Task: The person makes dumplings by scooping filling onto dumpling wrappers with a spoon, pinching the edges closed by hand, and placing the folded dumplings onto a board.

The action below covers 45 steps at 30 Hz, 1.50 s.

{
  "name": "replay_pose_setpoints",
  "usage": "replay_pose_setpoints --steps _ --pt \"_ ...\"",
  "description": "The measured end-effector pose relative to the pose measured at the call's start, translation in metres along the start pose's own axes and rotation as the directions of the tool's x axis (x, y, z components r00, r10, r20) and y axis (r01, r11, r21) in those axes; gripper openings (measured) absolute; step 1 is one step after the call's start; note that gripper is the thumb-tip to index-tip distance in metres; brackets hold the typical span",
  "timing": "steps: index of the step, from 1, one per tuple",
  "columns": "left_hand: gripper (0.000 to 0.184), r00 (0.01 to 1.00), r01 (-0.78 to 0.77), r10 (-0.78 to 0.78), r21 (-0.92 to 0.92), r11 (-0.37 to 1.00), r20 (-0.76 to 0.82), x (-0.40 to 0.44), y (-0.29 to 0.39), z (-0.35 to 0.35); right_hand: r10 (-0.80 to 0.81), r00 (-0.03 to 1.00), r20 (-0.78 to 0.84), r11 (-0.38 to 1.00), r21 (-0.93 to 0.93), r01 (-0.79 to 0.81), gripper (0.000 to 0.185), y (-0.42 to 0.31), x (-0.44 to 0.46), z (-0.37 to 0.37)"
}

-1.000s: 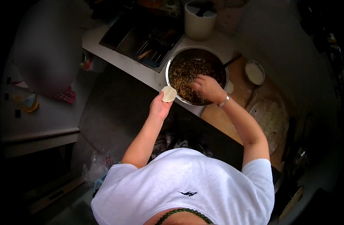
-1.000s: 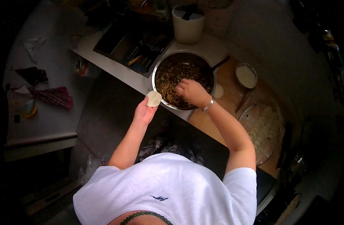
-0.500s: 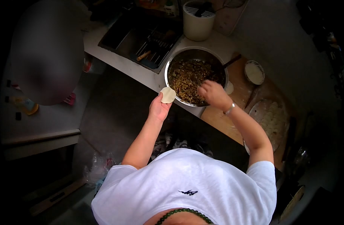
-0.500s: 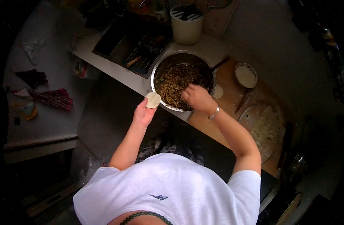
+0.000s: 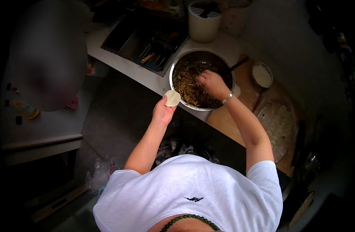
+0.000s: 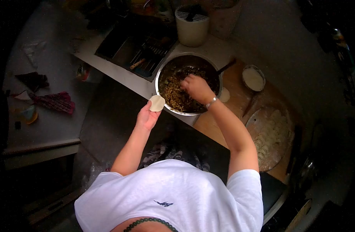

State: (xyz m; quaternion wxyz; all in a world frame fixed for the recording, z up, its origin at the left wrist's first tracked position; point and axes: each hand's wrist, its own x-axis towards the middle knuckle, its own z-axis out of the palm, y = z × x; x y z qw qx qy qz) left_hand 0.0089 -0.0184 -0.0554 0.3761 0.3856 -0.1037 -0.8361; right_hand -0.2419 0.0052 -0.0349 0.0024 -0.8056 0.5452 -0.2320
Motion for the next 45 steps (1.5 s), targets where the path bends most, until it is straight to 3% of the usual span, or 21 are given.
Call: replay_pose_setpoints --steps 3,5,7,10,11,13,14,15,17,19,23,25,30,33,34,37,39,41,43,44,45 --pt "0.035 1.0 0.01 -0.01 -0.004 1.0 0.009 0.001 -0.002 -0.005 -0.145 0.981 0.129 0.989 0.028 0.143 0.014 -0.034 -0.028 -0.023" --pt "0.035 1.0 0.015 -0.015 -0.015 1.0 0.027 0.004 0.0 -0.004 -0.246 0.963 0.112 0.968 -0.027 0.25 0.017 -0.053 -0.048 -0.04" --pt "0.035 1.0 0.014 -0.014 0.005 1.0 0.026 0.001 0.0 -0.003 -0.226 0.972 0.063 0.974 -0.006 0.227 0.019 -0.059 -0.053 -0.075" --pt "0.036 0.999 0.0 0.001 -0.027 1.0 0.04 0.002 -0.001 -0.005 0.304 0.953 0.013 0.891 0.35 -0.289 0.01 -0.064 -0.06 -0.11" --pt "0.036 0.999 0.001 0.0 -0.028 1.0 0.036 0.001 -0.002 -0.006 0.304 0.953 0.016 0.89 0.352 -0.29 0.01 -0.061 -0.064 -0.104" --pt "0.036 1.0 -0.003 0.003 -0.001 1.0 0.011 -0.002 0.0 0.0 0.423 0.885 0.195 0.628 0.641 -0.442 0.014 -0.052 -0.072 -0.083" --pt "0.036 1.0 -0.002 0.002 0.001 1.0 0.01 -0.002 0.0 0.0 0.44 0.86 0.26 0.623 0.602 -0.5 0.017 -0.05 -0.07 -0.076" --pt "0.036 1.0 -0.002 0.001 0.004 1.0 0.01 -0.002 0.0 0.0 0.441 0.859 0.258 0.621 0.604 -0.5 0.017 -0.047 -0.068 -0.064" --pt "0.036 1.0 -0.004 0.004 0.011 1.0 0.01 0.0 0.0 0.0 0.528 0.813 0.245 0.396 0.776 -0.491 0.018 -0.037 -0.063 -0.039" --pt "0.036 0.999 -0.016 0.016 -0.004 1.0 0.033 0.0 -0.001 -0.003 0.547 0.812 0.204 0.484 0.715 -0.505 0.021 -0.031 -0.053 -0.039" --pt "0.036 1.0 -0.021 0.021 -0.006 1.0 0.005 0.0 -0.001 -0.001 0.699 0.708 0.1 0.326 0.837 -0.44 0.022 -0.018 -0.054 -0.028" --pt "0.036 1.0 -0.015 0.015 0.006 1.0 0.025 0.0 -0.001 -0.002 0.8 0.584 0.138 0.138 0.905 -0.403 0.024 -0.014 -0.051 -0.031" --pt "0.036 0.999 -0.017 0.017 -0.005 1.0 0.029 0.002 0.0 -0.002 0.876 0.479 0.051 0.303 0.715 -0.63 0.026 -0.002 -0.049 -0.024" --pt "0.037 1.0 -0.021 0.021 0.003 1.0 0.013 0.001 -0.002 -0.002 0.88 0.475 0.005 0.348 0.673 -0.652 0.026 -0.004 -0.054 -0.053" --pt "0.037 1.0 -0.023 0.023 0.001 1.0 0.013 0.002 -0.002 -0.002 0.894 0.447 0.022 0.246 0.81 -0.532 0.026 -0.012 -0.047 -0.057" --pt "0.037 1.0 -0.022 0.022 -0.002 1.0 0.005 0.0 -0.002 0.001 0.861 0.488 0.14 0.135 0.864 -0.486 0.026 -0.024 -0.02 -0.027" --pt "0.036 1.0 -0.022 0.022 -0.005 1.0 -0.001 0.001 -0.002 0.002 0.765 0.644 0.017 0.499 0.617 -0.609 0.024 -0.027 -0.014 -0.01" --pt "0.036 1.0 -0.02 0.02 -0.012 1.0 -0.006 0.004 -0.001 -0.002 0.812 0.582 -0.05 0.511 0.543 -0.666 0.024 -0.02 -0.019 -0.023" --pt "0.037 1.0 -0.019 0.019 -0.009 1.0 0.011 0.004 -0.003 -0.005 0.778 0.615 -0.13 0.617 0.344 -0.708 0.026 -0.006 -0.029 -0.044" --pt "0.037 1.0 -0.016 0.016 -0.008 1.0 0.012 0.004 -0.003 -0.006 0.78 0.612 -0.129 0.615 0.342 -0.711 0.027 -0.004 -0.034 -0.056" --pt "0.037 1.0 -0.014 0.014 -0.01 1.0 0.012 0.005 -0.002 -0.006 0.842 0.539 -0.03 0.496 0.437 -0.75 0.027 -0.008 -0.031 -0.07"
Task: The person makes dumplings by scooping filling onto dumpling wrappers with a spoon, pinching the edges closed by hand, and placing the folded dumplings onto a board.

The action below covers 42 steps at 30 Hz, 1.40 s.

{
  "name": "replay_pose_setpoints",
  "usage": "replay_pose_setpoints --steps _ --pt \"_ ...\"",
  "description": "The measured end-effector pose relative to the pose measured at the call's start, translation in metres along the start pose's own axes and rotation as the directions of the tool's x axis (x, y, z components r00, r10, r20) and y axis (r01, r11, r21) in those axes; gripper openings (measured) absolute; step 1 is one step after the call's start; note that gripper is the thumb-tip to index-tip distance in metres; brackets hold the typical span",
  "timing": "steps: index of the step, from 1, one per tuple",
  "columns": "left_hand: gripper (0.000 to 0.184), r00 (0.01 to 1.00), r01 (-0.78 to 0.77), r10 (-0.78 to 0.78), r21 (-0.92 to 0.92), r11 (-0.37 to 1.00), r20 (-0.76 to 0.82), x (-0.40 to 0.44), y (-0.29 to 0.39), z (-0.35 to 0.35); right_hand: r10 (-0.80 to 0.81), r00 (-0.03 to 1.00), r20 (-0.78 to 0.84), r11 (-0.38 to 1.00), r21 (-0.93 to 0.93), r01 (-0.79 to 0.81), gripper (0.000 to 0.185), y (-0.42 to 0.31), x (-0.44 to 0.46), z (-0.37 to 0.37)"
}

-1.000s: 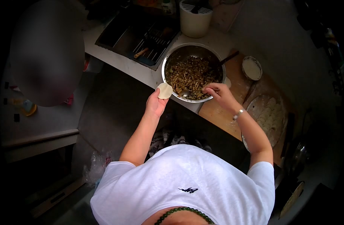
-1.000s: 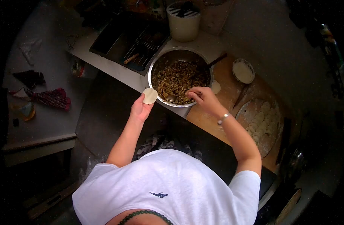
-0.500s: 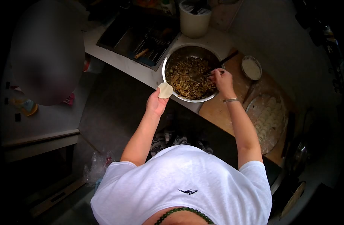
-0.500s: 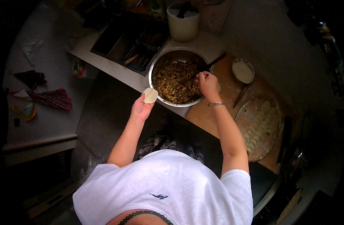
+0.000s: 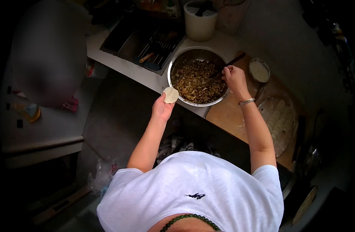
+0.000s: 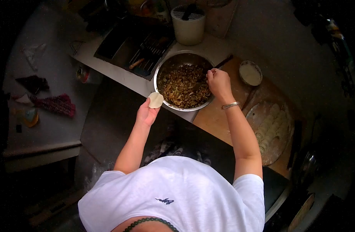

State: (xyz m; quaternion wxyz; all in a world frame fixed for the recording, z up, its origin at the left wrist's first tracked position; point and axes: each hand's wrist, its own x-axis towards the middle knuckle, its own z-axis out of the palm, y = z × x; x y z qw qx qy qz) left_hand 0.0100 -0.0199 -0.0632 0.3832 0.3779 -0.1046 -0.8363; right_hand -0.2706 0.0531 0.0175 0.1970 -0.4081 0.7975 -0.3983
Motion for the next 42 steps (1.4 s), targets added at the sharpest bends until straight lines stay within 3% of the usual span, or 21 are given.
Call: replay_pose_setpoints --steps 2,4,8,11,13,14,16,18,20,22,26,28,31,34,36,37,42 --pt "0.037 1.0 0.005 -0.005 -0.007 1.0 -0.002 0.001 -0.001 0.001 0.12 0.989 0.09 0.902 0.405 -0.146 0.026 0.001 0.001 0.006" --pt "0.037 1.0 0.023 -0.023 -0.025 0.999 0.004 0.001 0.002 0.001 0.07 0.971 0.229 0.935 0.325 -0.144 0.026 0.011 -0.004 0.02" --pt "0.037 1.0 0.009 -0.009 -0.006 1.0 -0.017 -0.003 0.002 0.007 0.136 0.979 0.154 0.914 0.361 -0.184 0.026 0.065 0.005 -0.007" --pt "0.036 1.0 0.002 -0.002 -0.007 1.0 0.005 -0.002 0.002 0.004 0.127 0.988 0.09 0.902 0.403 -0.152 0.027 0.044 -0.002 -0.015" --pt "0.036 1.0 0.005 -0.005 -0.009 1.0 0.0 -0.002 0.002 0.005 0.107 0.983 0.15 0.872 0.461 -0.165 0.026 0.021 -0.004 0.018" --pt "0.036 1.0 0.004 -0.004 -0.006 1.0 0.002 -0.001 0.002 0.005 0.1 0.979 0.176 0.874 0.454 -0.171 0.025 0.002 -0.008 0.036" --pt "0.036 1.0 0.012 -0.012 0.007 1.0 -0.009 -0.001 0.003 0.005 -0.08 0.979 0.185 0.931 0.365 0.007 0.024 -0.018 -0.017 0.066" --pt "0.036 1.0 0.007 -0.007 -0.002 1.0 0.003 0.001 0.002 0.002 -0.051 0.984 0.168 0.931 0.364 -0.014 0.024 0.002 -0.014 0.085" --pt "0.036 1.0 0.005 -0.005 -0.017 1.0 0.012 0.002 0.002 0.001 0.038 0.994 0.1 0.952 0.3 -0.066 0.024 0.013 -0.012 0.054" --pt "0.035 1.0 0.006 -0.006 -0.005 1.0 0.029 -0.001 0.002 0.001 0.083 0.996 0.044 0.921 0.378 -0.094 0.023 0.019 -0.013 0.017" --pt "0.036 1.0 0.028 -0.028 -0.015 0.999 0.014 0.0 0.006 0.0 -0.048 0.975 0.216 0.885 0.461 -0.058 0.021 0.003 -0.038 0.011" --pt "0.036 1.0 0.029 -0.029 -0.031 0.999 0.004 0.001 0.009 -0.002 -0.13 0.986 0.102 0.874 0.482 0.066 0.019 -0.014 -0.052 0.038" --pt "0.036 1.0 -0.026 0.025 -0.049 0.998 -0.015 0.001 0.01 -0.006 -0.132 0.991 -0.014 0.843 0.524 0.119 0.019 -0.026 -0.046 0.071" --pt "0.035 0.999 -0.018 0.021 -0.069 0.997 0.045 0.001 0.012 -0.008 -0.091 0.995 -0.033 0.923 0.373 0.097 0.02 -0.038 -0.048 0.076" --pt "0.035 0.998 -0.011 0.015 -0.073 0.997 0.059 0.001 0.011 -0.009 -0.183 0.983 0.032 0.946 0.278 0.167 0.02 -0.034 -0.064 0.079" --pt "0.035 0.997 -0.007 0.013 -0.083 0.997 0.076 0.001 0.011 -0.01 -0.222 0.972 0.078 0.974 0.074 0.216 0.019 -0.035 -0.07 0.069" --pt "0.036 0.996 -0.007 0.014 -0.075 0.997 0.088 0.001 0.015 -0.013 -0.18 0.984 0.01 0.963 0.204 0.175 0.016 -0.038 -0.078 0.056"
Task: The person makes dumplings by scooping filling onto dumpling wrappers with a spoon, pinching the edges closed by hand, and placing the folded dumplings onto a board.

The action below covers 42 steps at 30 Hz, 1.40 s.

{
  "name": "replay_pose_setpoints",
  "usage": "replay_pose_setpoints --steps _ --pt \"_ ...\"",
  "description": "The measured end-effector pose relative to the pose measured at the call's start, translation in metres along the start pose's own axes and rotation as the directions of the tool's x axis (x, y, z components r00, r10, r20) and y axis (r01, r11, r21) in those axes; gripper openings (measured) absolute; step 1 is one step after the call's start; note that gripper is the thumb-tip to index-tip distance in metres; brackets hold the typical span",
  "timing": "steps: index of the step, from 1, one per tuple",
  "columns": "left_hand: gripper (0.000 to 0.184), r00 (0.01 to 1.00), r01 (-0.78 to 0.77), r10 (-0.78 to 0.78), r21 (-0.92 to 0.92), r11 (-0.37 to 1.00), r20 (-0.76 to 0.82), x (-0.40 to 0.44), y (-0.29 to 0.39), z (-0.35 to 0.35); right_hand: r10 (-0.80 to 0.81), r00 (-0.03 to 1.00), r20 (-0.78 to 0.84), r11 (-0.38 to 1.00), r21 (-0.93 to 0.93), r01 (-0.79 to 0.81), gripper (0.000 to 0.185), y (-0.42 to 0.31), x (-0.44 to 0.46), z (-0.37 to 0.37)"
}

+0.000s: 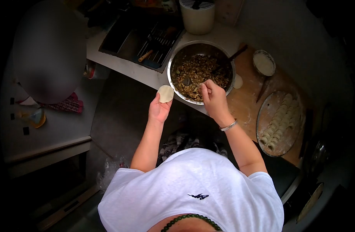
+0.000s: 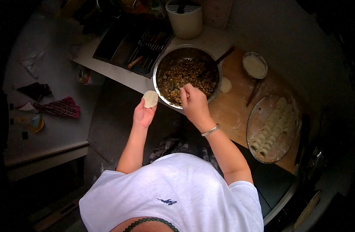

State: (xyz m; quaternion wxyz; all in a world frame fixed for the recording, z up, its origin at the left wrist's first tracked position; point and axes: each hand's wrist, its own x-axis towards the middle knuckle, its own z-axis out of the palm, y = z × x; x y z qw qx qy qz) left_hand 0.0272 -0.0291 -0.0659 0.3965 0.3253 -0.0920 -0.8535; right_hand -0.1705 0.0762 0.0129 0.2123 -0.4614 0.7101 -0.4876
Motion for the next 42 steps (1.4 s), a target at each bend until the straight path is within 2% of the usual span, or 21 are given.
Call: replay_pose_setpoints --steps 2,3,4,7,9,14,17,22,23,24,26,27,29,30,32,34,36,40,42 --pt "0.036 1.0 -0.005 0.005 -0.006 1.0 -0.011 0.0 0.003 -0.002 -0.137 0.985 -0.101 0.987 0.073 0.145 0.013 -0.013 -0.005 0.011" --pt "0.036 1.0 -0.015 0.015 -0.002 1.0 -0.006 -0.001 0.004 -0.002 -0.2 0.974 -0.106 0.979 0.027 0.204 0.01 -0.017 -0.011 0.015" --pt "0.036 1.0 -0.026 0.026 0.001 1.0 -0.002 -0.002 0.006 -0.002 -0.217 0.971 -0.096 0.972 0.073 0.224 0.007 -0.021 -0.017 0.018" --pt "0.036 0.999 -0.038 0.037 -0.029 0.999 -0.028 -0.002 0.01 -0.005 -0.143 0.984 -0.102 0.972 0.174 0.16 0.006 -0.02 -0.037 0.023" --pt "0.036 0.998 -0.042 0.041 -0.026 0.999 -0.04 -0.005 0.012 -0.004 -0.031 0.992 -0.126 0.975 0.215 0.058 0.007 -0.001 -0.048 0.026" --pt "0.039 0.999 -0.043 0.042 -0.025 0.999 -0.032 -0.003 0.018 -0.009 -0.025 0.989 -0.147 0.991 0.127 0.044 0.009 0.017 -0.042 0.033" --pt "0.039 0.998 -0.057 0.056 -0.016 0.998 -0.036 -0.007 0.02 -0.005 0.008 0.98 -0.199 0.977 0.211 0.035 0.01 0.006 -0.036 0.036" --pt "0.036 0.999 -0.031 0.031 -0.018 0.999 -0.016 -0.01 0.021 0.003 0.153 0.978 -0.143 0.976 0.176 -0.127 0.012 0.029 -0.047 0.035" --pt "0.036 1.0 -0.029 0.029 -0.02 0.999 -0.006 -0.009 0.017 0.003 0.142 0.973 -0.181 0.972 0.212 -0.102 0.015 0.038 -0.049 0.032" --pt "0.036 1.0 -0.007 0.007 0.007 1.0 -0.016 -0.009 0.012 0.003 0.201 0.967 -0.158 0.953 0.259 -0.156 0.016 0.031 -0.05 0.021" --pt "0.038 0.998 0.052 -0.049 0.066 0.996 -0.048 -0.011 0.001 0.008 0.218 0.966 -0.139 0.916 0.369 -0.154 0.017 0.024 -0.051 0.004" --pt "0.038 0.997 0.077 -0.075 0.068 0.995 -0.027 -0.012 -0.005 0.007 0.215 0.967 -0.14 0.918 0.367 -0.151 0.017 0.02 -0.048 -0.005" --pt "0.038 0.994 0.108 -0.107 0.101 0.989 -0.013 -0.012 -0.014 0.009 0.168 0.984 0.063 0.979 0.107 -0.174 0.016 0.019 -0.039 -0.024" --pt "0.038 0.994 0.112 -0.112 0.103 0.988 -0.003 -0.012 -0.015 0.01 0.108 0.994 0.034 0.98 0.162 -0.112 0.015 0.048 -0.032 -0.024" --pt "0.038 0.995 0.094 -0.093 0.075 0.993 -0.019 -0.008 -0.017 0.012 0.085 0.996 0.005 0.988 0.126 -0.085 0.015 0.045 -0.004 -0.043" --pt "0.039 0.996 0.087 -0.085 0.083 0.993 -0.032 -0.008 -0.015 0.015 -0.105 0.992 -0.071 0.993 -0.07 0.1 0.014 0.02 0.032 -0.054" --pt "0.035 0.998 0.069 -0.069 0.054 0.996 0.0 -0.007 -0.012 0.016 -0.367 0.924 -0.107 0.847 -0.45 0.284 0.009 0.041 0.07 -0.043" --pt "0.038 0.999 0.036 -0.036 0.068 0.997 0.0 -0.006 -0.01 0.019 -0.361 0.932 0.004 0.805 -0.503 0.314 0.005 0.056 0.122 -0.006" --pt "0.038 0.999 0.037 -0.037 0.071 0.997 0.003 -0.004 -0.009 0.018 -0.329 0.937 0.115 0.868 -0.354 0.348 0.005 0.037 0.134 0.019"
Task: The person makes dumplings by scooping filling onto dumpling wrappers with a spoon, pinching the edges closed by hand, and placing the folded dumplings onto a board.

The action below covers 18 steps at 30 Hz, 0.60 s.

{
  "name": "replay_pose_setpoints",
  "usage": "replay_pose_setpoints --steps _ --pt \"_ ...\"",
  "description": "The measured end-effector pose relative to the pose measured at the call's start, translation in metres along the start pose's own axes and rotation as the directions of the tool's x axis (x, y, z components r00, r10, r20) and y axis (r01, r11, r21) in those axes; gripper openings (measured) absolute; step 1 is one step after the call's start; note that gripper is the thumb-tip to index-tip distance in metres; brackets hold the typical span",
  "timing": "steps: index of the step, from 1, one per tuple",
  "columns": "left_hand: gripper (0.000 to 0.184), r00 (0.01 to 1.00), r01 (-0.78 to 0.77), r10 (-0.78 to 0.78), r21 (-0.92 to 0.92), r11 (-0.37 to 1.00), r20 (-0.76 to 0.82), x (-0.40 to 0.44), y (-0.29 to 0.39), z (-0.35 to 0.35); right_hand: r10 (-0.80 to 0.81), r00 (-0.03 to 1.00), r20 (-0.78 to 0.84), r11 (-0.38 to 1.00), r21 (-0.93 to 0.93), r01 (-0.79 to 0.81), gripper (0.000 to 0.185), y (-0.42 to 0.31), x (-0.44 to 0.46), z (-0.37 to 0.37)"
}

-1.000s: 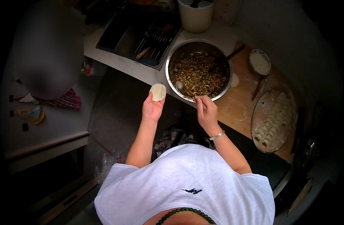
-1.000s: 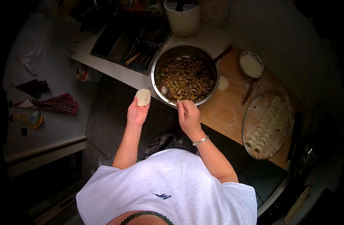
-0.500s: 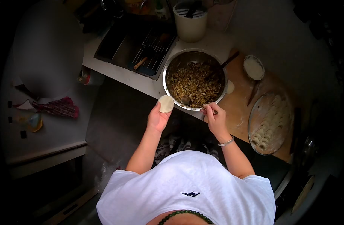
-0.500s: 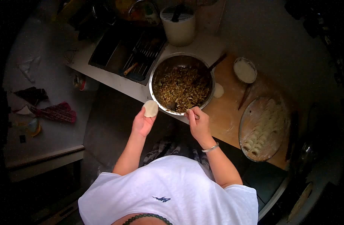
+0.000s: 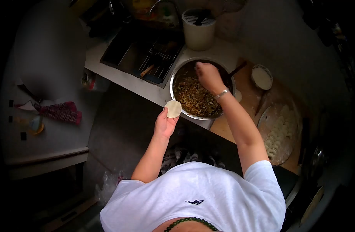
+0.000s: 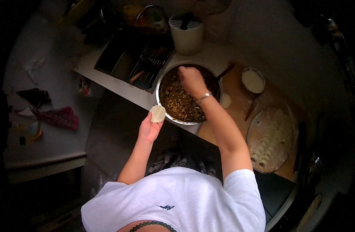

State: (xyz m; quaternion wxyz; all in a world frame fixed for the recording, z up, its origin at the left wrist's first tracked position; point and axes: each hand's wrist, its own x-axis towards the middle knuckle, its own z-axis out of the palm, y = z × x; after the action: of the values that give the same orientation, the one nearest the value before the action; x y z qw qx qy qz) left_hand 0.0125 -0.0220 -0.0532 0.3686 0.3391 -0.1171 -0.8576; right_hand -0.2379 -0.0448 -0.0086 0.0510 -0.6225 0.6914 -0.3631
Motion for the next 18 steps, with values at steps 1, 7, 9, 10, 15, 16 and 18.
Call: replay_pose_setpoints --steps 1,7,9,10,15,16,18 --pt "0.038 1.0 0.001 -0.001 -0.001 1.0 -0.005 0.001 0.002 0.0 -0.116 0.992 0.04 0.993 -0.001 0.116 0.006 -0.01 0.003 0.009" --pt "0.037 1.0 0.017 -0.016 -0.063 0.998 0.021 0.005 0.01 -0.002 -0.615 0.603 0.507 0.72 0.05 0.692 0.011 -0.039 -0.045 -0.011" --pt "0.037 0.998 0.031 -0.027 -0.07 0.997 0.058 0.007 0.008 -0.007 -0.65 0.56 0.513 0.693 0.098 0.714 0.01 -0.022 -0.053 -0.025" --pt "0.037 0.998 0.033 -0.029 -0.074 0.997 0.054 0.007 0.008 -0.008 -0.58 0.677 0.452 0.791 0.118 0.6 0.011 -0.015 -0.045 -0.028" --pt "0.036 0.999 0.022 -0.018 -0.091 0.996 0.039 0.005 0.007 -0.002 -0.249 0.963 0.101 0.968 -0.01 0.251 0.01 -0.006 -0.006 0.007" --pt "0.036 0.999 0.019 -0.015 -0.089 0.996 0.036 0.005 0.008 -0.001 -0.25 0.963 0.101 0.968 -0.006 0.252 0.01 -0.013 -0.006 0.013" --pt "0.036 1.0 0.005 -0.004 -0.1 0.995 0.017 0.007 0.008 0.0 -0.47 0.854 0.224 0.88 0.048 0.472 0.009 -0.03 -0.02 0.016"
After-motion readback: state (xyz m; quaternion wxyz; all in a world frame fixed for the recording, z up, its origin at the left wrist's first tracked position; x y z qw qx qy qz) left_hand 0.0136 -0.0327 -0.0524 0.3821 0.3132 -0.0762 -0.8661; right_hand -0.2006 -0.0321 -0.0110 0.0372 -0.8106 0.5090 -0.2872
